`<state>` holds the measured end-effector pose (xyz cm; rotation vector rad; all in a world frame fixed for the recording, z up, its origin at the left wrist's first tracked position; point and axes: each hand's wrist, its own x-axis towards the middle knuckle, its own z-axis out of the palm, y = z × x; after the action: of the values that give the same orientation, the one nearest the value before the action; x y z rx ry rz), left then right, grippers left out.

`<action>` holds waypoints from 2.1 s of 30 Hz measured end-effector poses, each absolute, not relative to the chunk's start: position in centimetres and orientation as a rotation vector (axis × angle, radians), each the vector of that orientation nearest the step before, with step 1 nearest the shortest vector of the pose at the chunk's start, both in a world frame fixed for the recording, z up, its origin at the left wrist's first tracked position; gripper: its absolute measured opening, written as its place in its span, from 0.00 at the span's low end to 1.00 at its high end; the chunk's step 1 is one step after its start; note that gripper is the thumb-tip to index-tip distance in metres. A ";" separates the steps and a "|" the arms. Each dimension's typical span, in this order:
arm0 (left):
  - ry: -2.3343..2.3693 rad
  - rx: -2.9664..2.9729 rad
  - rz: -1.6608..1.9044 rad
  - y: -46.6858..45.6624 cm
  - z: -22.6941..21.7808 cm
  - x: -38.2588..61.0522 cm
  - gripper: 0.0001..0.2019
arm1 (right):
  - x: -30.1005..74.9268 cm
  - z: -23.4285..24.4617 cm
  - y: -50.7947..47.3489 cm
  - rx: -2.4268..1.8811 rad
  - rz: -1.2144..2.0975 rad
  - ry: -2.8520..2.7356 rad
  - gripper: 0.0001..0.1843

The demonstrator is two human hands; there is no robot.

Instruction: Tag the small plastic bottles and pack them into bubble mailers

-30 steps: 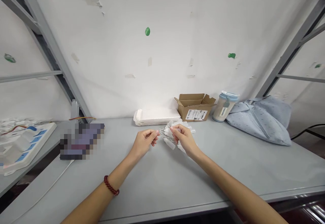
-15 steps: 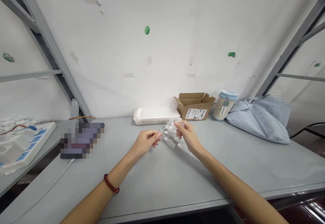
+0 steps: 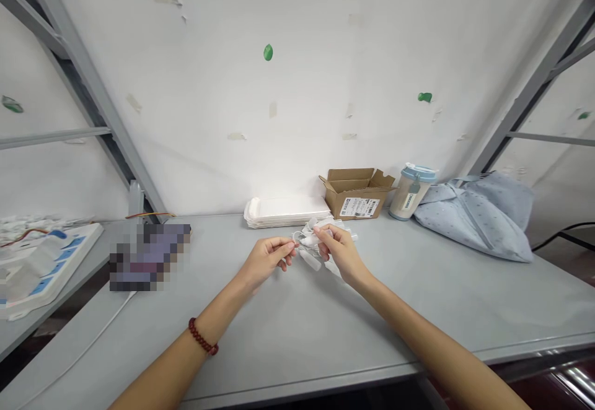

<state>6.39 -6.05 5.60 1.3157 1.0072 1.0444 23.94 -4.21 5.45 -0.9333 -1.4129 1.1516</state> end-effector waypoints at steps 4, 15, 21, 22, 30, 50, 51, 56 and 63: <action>1.001 1.311 1.036 -6.2 5.7 6.4 0.13 | 23.9 5.4 -4.2 -0.917 1.155 -1.414 0.20; 0.984 1.305 1.025 -6.1 5.6 6.3 0.13 | 23.9 5.6 -4.3 -0.928 1.149 -1.413 0.19; 0.988 1.299 1.019 -6.3 5.8 6.4 0.13 | 24.0 5.3 -4.3 -0.931 1.121 -1.449 0.18; 0.992 1.303 1.019 -6.3 5.8 6.4 0.13 | 23.9 5.2 -4.3 -0.938 1.098 -1.464 0.18; 1.002 1.361 1.009 -6.2 5.2 6.6 0.13 | 24.0 5.0 -4.4 -1.031 1.051 -1.549 0.18; 1.090 1.412 0.977 -6.5 5.2 6.8 0.13 | 23.7 4.3 -4.7 -1.067 1.002 -1.659 0.16; 1.081 1.410 0.970 -6.5 5.2 6.8 0.13 | 23.7 4.4 -4.7 -1.073 0.992 -1.631 0.16; 1.073 1.369 0.957 -6.1 5.1 6.7 0.18 | 23.7 4.5 -4.6 -1.067 0.988 -1.546 0.17; 1.121 1.471 0.990 -6.4 5.8 6.7 0.14 | 23.5 4.4 -4.8 -1.051 1.004 -1.549 0.17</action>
<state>6.72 -6.39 5.83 1.4708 1.1205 0.9897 23.49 -4.84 4.37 -1.0515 -1.5492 1.0036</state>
